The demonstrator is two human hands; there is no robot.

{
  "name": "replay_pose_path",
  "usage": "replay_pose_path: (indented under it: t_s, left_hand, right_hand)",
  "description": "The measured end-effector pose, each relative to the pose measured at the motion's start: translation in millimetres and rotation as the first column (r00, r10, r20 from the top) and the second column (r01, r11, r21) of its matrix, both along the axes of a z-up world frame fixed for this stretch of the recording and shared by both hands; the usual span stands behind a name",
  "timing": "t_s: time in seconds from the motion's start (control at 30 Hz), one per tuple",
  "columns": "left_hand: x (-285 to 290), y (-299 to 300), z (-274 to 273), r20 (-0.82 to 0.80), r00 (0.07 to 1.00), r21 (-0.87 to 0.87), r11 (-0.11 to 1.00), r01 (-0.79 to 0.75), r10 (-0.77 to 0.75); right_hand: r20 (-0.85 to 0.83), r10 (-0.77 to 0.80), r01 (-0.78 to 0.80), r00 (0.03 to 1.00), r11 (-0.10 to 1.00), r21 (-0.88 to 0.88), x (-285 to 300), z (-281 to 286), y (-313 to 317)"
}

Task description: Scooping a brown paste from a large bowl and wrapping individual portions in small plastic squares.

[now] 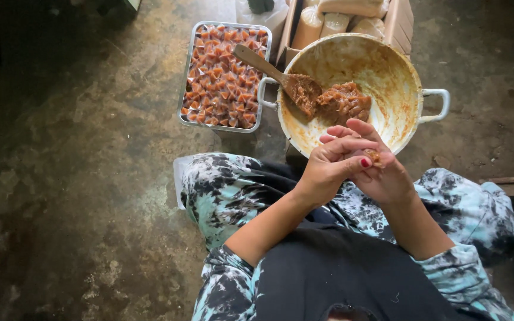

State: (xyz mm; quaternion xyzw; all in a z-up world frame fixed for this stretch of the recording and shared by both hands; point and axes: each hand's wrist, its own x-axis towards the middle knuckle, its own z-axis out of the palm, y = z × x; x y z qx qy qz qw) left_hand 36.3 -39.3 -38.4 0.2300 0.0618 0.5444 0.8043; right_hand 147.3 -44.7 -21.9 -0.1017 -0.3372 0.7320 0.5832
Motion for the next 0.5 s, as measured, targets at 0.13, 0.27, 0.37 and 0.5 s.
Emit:
replay_pose_path:
  t_s: [0.13, 0.27, 0.37, 0.5]
  left_hand:
    - [-10, 1, 19, -0.036, 0.999, -0.004, 1.000, -0.003, 0.003]
    - [-19, -2, 38, -0.114, 0.993, 0.031, 0.999, -0.018, 0.022]
    - [-28, 0, 50, -0.156, 0.987, 0.061, 0.998, -0.031, 0.040]
    - [-33, 3, 54, -0.211, 0.975, 0.078, 0.996, -0.047, 0.062]
  right_hand:
    - [0.066, -0.030, 0.031, 0.997, 0.999, -0.014, 0, 4, 2]
    - [0.160, -0.078, 0.081, 0.984, 0.997, -0.014, -1, 19, 1]
    - [0.181, -0.080, 0.089, 0.980, 0.995, -0.043, -1, 27, -1]
    - [0.184, -0.074, 0.100, 0.980, 0.986, -0.132, -5, 32, -2]
